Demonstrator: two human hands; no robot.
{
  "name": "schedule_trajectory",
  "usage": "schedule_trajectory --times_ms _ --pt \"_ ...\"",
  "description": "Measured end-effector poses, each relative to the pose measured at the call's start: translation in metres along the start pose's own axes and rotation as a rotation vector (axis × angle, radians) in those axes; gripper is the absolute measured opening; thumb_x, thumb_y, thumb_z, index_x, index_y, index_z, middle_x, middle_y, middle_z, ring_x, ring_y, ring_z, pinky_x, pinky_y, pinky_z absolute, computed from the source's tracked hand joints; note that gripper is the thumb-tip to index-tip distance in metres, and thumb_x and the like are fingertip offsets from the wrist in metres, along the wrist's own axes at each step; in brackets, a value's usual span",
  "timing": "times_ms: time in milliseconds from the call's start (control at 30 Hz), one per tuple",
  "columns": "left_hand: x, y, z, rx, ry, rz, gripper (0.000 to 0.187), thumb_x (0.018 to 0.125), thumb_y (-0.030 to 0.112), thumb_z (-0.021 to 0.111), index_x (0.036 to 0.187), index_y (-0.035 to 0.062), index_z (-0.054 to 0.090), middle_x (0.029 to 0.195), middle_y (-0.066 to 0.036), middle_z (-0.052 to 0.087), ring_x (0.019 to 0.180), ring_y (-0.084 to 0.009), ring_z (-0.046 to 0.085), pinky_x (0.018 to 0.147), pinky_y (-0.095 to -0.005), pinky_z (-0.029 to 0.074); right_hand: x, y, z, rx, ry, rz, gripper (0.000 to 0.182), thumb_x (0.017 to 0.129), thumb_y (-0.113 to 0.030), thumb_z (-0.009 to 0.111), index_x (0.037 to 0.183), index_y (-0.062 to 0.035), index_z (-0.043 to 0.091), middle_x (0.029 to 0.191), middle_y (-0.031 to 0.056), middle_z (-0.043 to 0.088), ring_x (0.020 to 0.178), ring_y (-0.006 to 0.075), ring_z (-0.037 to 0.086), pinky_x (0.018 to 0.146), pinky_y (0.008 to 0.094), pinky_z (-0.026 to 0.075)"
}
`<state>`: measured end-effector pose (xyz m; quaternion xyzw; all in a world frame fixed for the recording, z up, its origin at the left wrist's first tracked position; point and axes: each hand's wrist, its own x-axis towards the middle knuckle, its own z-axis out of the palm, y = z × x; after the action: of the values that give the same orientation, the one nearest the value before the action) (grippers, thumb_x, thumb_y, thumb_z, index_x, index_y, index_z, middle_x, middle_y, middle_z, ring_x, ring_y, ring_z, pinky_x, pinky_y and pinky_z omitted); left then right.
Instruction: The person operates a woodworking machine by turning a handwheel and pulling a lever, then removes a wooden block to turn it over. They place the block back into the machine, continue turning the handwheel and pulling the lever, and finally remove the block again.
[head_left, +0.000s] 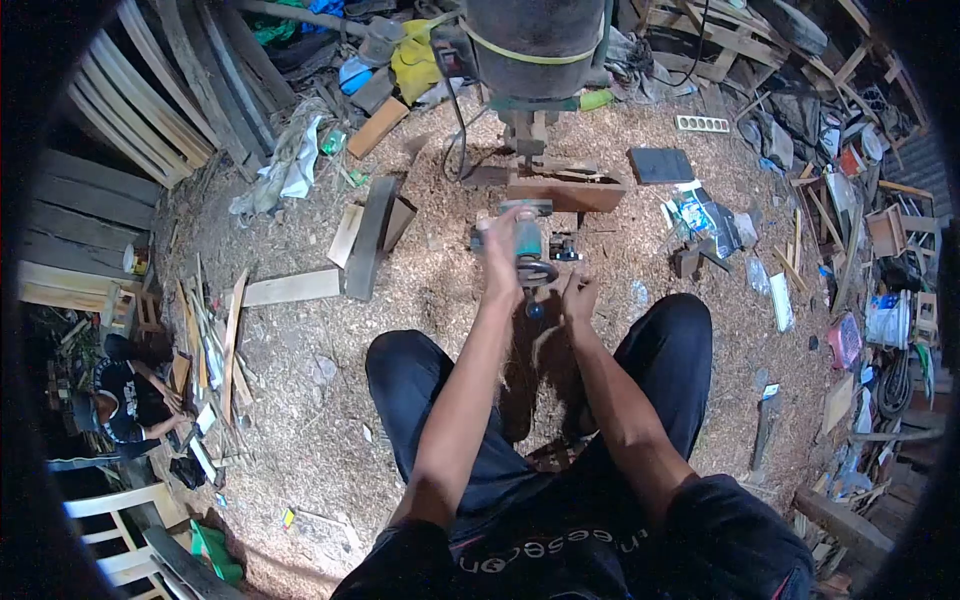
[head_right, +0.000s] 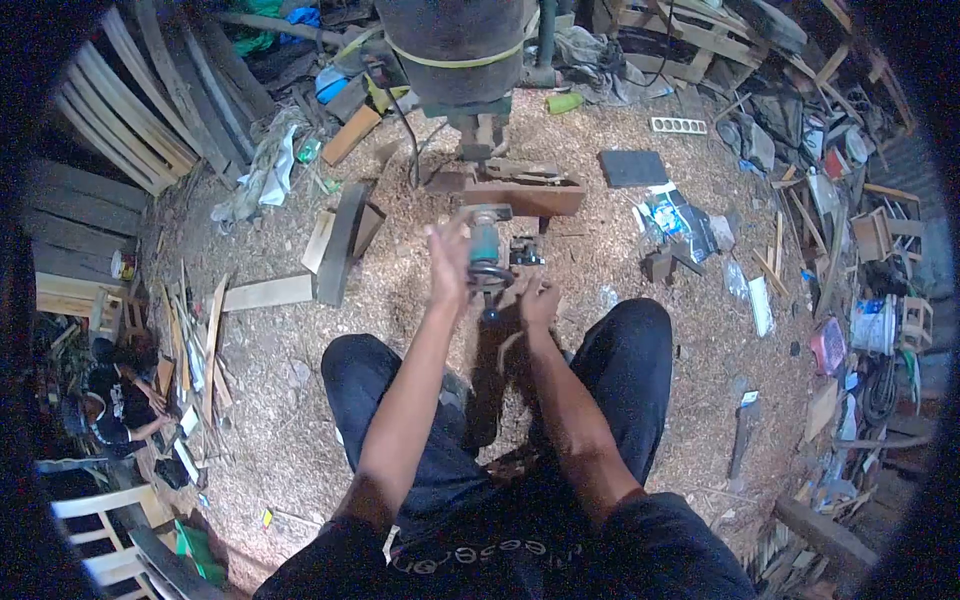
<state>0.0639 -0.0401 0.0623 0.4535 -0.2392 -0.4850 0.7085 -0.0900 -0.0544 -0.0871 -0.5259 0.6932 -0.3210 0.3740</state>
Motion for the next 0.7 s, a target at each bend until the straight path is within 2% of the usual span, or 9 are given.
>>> schedule_trajectory --times_ms 100,167,300,400,467,533,600,633,700 --pt "0.025 -0.078 -0.1 0.351 0.436 -0.207 0.076 0.102 0.063 0.018 0.136 0.003 0.05 0.132 -0.018 0.056 0.124 -0.0299 0.051 0.112 -0.0419 0.033 0.004 -0.047 -0.003 0.311 0.016 -0.116 0.045 0.097 -0.04 0.058 0.109 0.0037 0.058 0.101 0.0244 0.062 0.098 0.0347 0.061 0.089 0.0414 0.046" --pt "-0.006 -0.083 -0.074 0.407 0.403 -0.237 0.076 0.102 0.061 0.015 0.135 0.0023 0.05 0.134 -0.02 0.055 0.127 -0.0294 0.049 0.113 -0.0414 0.032 -0.006 -0.062 0.004 0.357 -0.011 -0.21 0.051 0.096 -0.04 0.06 0.114 0.007 0.057 0.108 0.0259 0.063 0.102 0.0351 0.06 0.092 0.0396 0.045" --pt "-0.034 0.01 0.007 0.185 0.25 -0.042 0.077 0.102 0.061 0.016 0.141 0.0011 0.045 0.136 -0.023 0.054 0.132 -0.0325 0.046 0.113 -0.0411 0.031 0.006 0.032 -0.041 -0.413 -0.488 0.323 0.078 0.091 -0.053 0.063 0.131 0.0117 0.045 0.131 0.0252 0.054 0.121 0.0273 0.053 0.103 0.036 0.041" --pt "-0.029 0.011 -0.01 0.376 0.206 0.001 0.081 0.102 0.062 0.01 0.143 0.0001 0.042 0.143 -0.023 0.048 0.135 -0.0333 0.042 0.117 -0.0446 0.025 -0.014 -0.033 -0.017 0.39 -0.003 0.136 0.057 0.093 -0.049 0.063 0.108 0.0061 0.062 0.106 0.0183 0.065 0.094 0.0277 0.063 0.082 0.0355 0.051" --pt "-0.029 -0.031 -0.022 0.453 0.203 -0.17 0.081 0.102 0.062 0.011 0.142 -0.0002 0.043 0.143 -0.022 0.047 0.134 -0.0349 0.043 0.116 -0.0447 0.026 -0.018 -0.093 -0.023 0.411 -0.181 -0.129 0.062 0.096 -0.045 0.06 0.126 0.008 0.049 0.117 0.0205 0.059 0.107 0.0273 0.058 0.089 0.0363 0.048" --pt "-0.045 -0.047 -0.001 0.913 0.293 0.131 0.08 0.102 0.061 0.012 0.146 -0.0012 0.037 0.145 -0.024 0.045 0.136 -0.0347 0.042 0.117 -0.043 0.025 -0.013 -0.059 0.003 0.254 -0.064 -0.313 0.06 0.096 -0.043 0.061 0.127 0.007 0.049 0.123 0.0217 0.056 0.112 0.0274 0.055 0.094 0.037 0.045" --pt "-0.052 -0.005 0.026 0.089 -0.027 -0.023 0.078 0.102 0.062 0.018 0.147 0.0003 0.036 0.141 -0.023 0.049 0.138 -0.0332 0.039 0.119 -0.043 0.024 -0.01 0.025 0.0 -0.189 -0.116 -0.19 0.06 0.095 -0.041 0.062 0.127 0.0076 0.049 0.122 0.0224 0.057 0.113 0.0296 0.056 0.097 0.0381 0.044" --pt "-0.052 0.013 0.037 0.235 -0.049 0.135 0.079 0.103 0.061 0.014 0.147 -0.0007 0.036 0.14 -0.022 0.05 0.133 -0.0299 0.046 0.115 -0.0423 0.029 -0.01 0.032 0.0 -0.177 -0.146 -0.099 0.06 0.095 -0.041 0.062 0.127 0.0077 0.049 0.122 0.0229 0.058 0.114 0.0306 0.056 0.098 0.0385 0.043" --pt "-0.019 -0.026 -0.032 0.266 0.075 -0.077 0.078 0.103 0.06 0.014 0.147 -0.0006 0.035 0.141 -0.021 0.05 0.131 -0.0301 0.048 0.113 -0.0409 0.033 -0.007 0.019 0.001 0.077 -0.193 0.111 0.059 0.095 -0.039 0.062 0.129 0.0078 0.048 0.121 0.0238 0.058 0.115 0.0323 0.055 0.099 0.0392 0.042"
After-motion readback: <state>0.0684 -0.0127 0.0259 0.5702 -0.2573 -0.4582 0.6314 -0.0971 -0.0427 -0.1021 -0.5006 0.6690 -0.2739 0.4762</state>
